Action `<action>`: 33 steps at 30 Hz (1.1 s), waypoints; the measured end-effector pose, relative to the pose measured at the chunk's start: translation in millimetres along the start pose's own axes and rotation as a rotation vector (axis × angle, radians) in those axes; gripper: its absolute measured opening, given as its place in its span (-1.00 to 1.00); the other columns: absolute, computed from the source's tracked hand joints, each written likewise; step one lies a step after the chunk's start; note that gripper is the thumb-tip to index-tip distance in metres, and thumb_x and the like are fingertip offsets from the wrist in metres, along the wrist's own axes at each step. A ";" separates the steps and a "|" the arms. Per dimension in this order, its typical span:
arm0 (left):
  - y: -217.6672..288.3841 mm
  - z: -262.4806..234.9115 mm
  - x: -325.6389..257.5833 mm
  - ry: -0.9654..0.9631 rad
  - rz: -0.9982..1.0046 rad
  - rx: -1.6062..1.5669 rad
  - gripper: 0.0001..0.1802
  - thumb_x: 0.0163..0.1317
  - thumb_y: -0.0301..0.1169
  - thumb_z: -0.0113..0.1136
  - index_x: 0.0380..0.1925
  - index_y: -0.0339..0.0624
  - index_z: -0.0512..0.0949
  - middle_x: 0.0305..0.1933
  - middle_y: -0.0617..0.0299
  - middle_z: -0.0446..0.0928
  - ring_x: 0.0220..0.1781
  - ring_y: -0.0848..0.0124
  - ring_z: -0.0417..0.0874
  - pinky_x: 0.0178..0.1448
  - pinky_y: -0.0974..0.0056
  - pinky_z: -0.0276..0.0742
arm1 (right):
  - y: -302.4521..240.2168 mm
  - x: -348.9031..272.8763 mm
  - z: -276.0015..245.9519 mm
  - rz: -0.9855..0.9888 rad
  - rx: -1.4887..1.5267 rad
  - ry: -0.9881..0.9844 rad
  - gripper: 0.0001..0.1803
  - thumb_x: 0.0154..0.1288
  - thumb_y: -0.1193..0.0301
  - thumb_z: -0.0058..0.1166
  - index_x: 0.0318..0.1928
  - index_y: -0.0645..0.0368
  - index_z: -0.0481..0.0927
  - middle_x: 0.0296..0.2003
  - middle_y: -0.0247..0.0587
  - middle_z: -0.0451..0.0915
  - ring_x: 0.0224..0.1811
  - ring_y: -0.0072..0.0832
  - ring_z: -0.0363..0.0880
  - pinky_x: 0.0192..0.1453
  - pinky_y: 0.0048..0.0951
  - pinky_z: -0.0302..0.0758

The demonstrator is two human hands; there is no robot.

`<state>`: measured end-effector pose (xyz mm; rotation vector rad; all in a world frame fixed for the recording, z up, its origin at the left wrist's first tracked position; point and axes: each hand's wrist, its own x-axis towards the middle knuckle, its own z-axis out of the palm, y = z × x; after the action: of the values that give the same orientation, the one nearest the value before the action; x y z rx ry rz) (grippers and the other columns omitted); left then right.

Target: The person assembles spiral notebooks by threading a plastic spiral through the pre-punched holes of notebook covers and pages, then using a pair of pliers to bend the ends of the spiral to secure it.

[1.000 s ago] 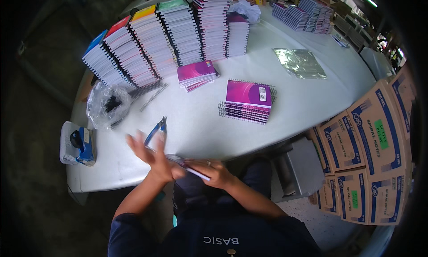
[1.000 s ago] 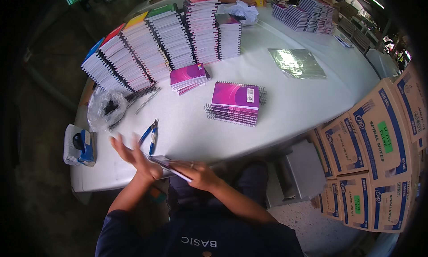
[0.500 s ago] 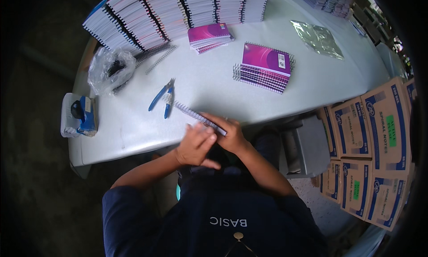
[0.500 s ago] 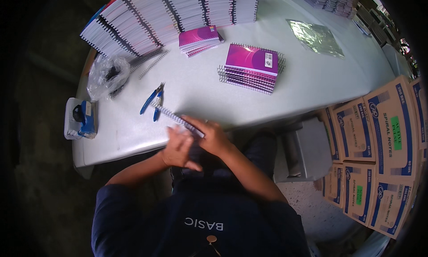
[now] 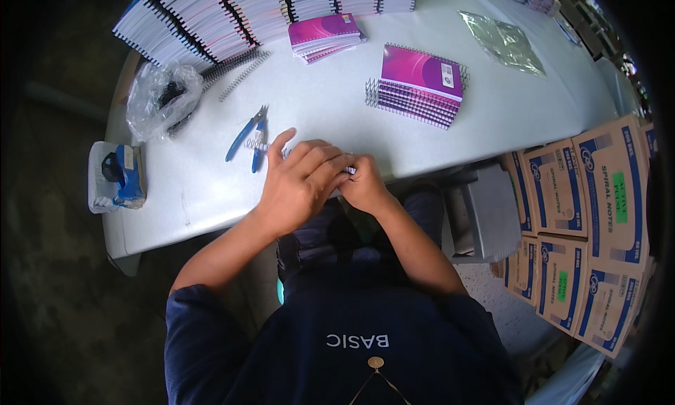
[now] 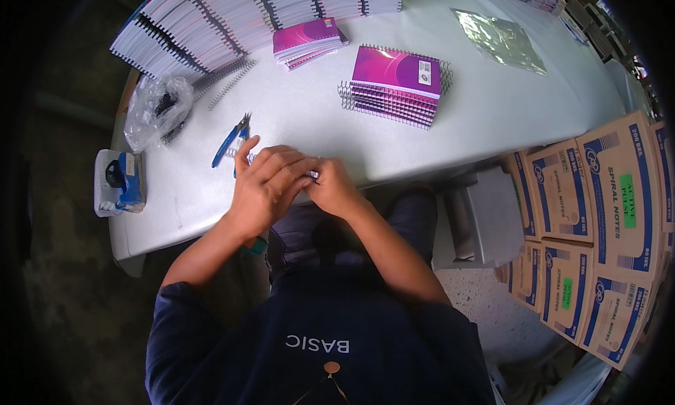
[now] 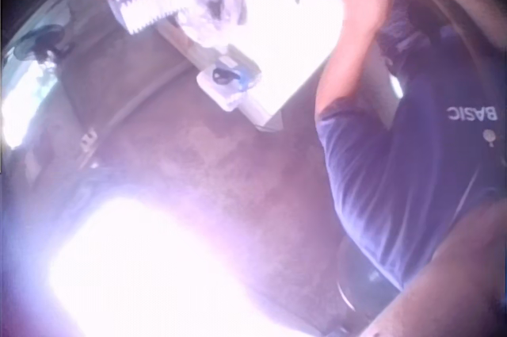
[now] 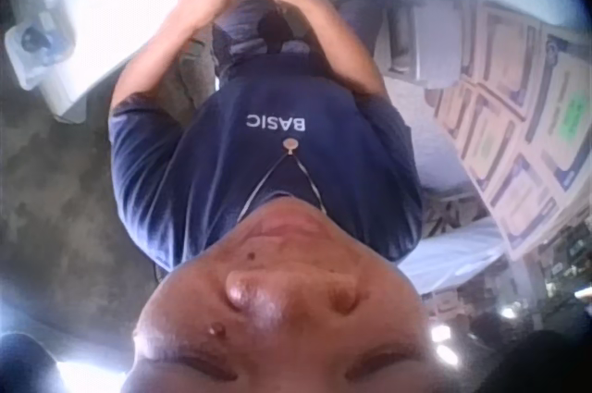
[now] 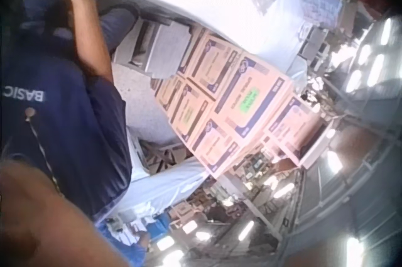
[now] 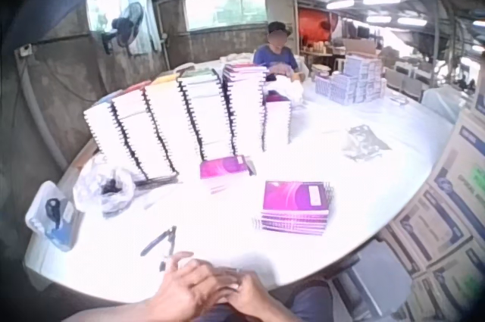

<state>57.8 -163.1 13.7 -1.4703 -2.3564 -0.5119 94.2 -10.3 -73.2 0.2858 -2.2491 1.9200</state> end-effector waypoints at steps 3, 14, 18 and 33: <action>-2.4 -15.5 15.2 -0.048 -0.002 -0.148 -0.63 -0.11 -0.40 0.41 -0.22 0.00 0.57 -0.18 0.36 0.52 -0.11 0.34 0.50 0.09 0.18 0.19 | -12.4 4.9 5.0 -0.042 0.100 0.074 -0.71 0.03 0.67 0.11 -0.17 0.25 0.59 -0.27 0.00 0.64 -0.23 -0.25 0.66 -0.20 -0.38 0.51; -5.1 -12.0 24.2 -0.084 0.073 -0.055 -0.73 -0.04 -0.40 0.34 -0.26 -0.05 0.61 -0.20 0.32 0.60 -0.17 0.35 0.55 0.07 0.19 0.23 | -11.8 5.3 4.5 -0.005 0.024 0.075 -0.78 0.10 0.60 0.03 -0.19 0.29 0.56 -0.31 0.04 0.63 -0.25 -0.21 0.65 -0.19 -0.33 0.51; -2.4 -17.1 28.2 -0.170 0.028 0.029 -0.68 -0.09 -0.34 0.37 -0.26 -0.05 0.61 -0.20 0.32 0.59 -0.13 0.35 0.57 0.12 0.16 0.26 | -17.4 6.1 1.7 0.116 0.034 0.002 -0.80 0.12 0.58 0.05 -0.20 0.30 0.55 -0.33 0.01 0.62 -0.28 -0.29 0.63 -0.16 -0.35 0.50; -28.9 72.8 149.0 0.510 0.050 -0.170 -0.69 0.02 -0.36 0.36 -0.20 -0.17 0.59 -0.11 0.04 0.58 0.02 0.09 0.57 0.04 0.14 0.52 | -40.5 31.1 -193.0 -0.170 -0.311 0.344 -0.58 0.13 0.64 -0.16 0.03 0.32 0.50 0.07 0.01 0.52 0.19 -0.32 0.43 0.31 -0.34 0.26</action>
<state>-36.7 -23.8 11.6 -1.2712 -1.9084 -0.9645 75.4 173.1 3.4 0.0897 -2.1663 1.3871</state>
